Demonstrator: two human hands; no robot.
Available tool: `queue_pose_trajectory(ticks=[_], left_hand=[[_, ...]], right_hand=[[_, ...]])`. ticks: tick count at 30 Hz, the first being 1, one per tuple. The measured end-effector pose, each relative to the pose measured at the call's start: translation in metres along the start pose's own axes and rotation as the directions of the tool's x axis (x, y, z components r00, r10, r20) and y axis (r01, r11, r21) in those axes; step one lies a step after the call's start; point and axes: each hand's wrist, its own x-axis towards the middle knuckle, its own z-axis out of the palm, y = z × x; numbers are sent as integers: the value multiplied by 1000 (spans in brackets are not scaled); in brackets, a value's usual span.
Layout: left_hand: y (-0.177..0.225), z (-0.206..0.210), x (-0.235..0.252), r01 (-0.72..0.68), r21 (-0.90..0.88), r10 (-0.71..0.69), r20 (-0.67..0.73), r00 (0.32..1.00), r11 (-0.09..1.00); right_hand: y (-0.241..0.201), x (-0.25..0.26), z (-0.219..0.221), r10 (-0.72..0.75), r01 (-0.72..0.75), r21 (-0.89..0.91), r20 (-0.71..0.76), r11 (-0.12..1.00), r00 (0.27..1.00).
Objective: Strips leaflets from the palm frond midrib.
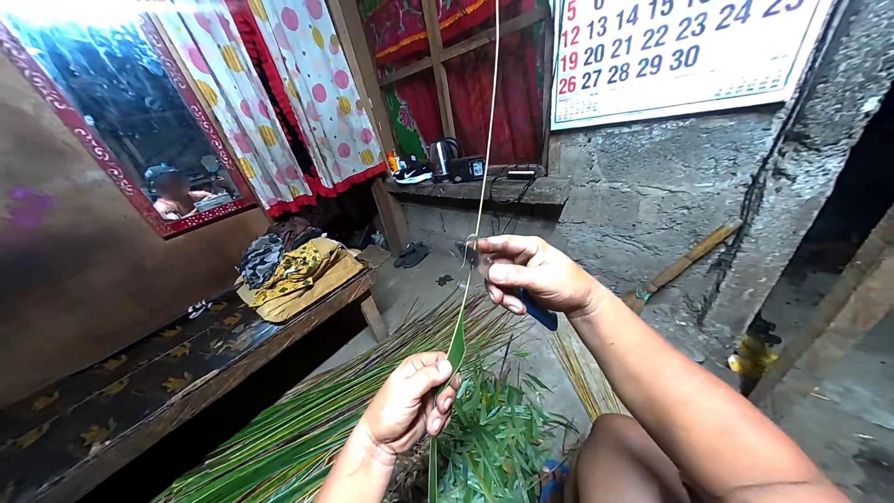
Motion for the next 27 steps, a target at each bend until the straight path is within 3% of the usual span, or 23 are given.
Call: queue_pose_trajectory(ticks=[5,12,17,27], left_hand=[[2,0,2,19,-88,-11,98,995,996],[-1,-7,-2,62,-67,-52,145,988,996],[2,-5,-2,30,-89,-18,138,990,996],[4,-3,-6,17,-72,-10,104,995,997]], right_hand=[[8,-5,8,22,-22,-4,97,1000,995],[-9,6,3,-93,93,19,-14,995,996],[-9,2,9,23,-15,-67,115,998,993],[-11,1,10,-47,46,-36,-36,998,998]])
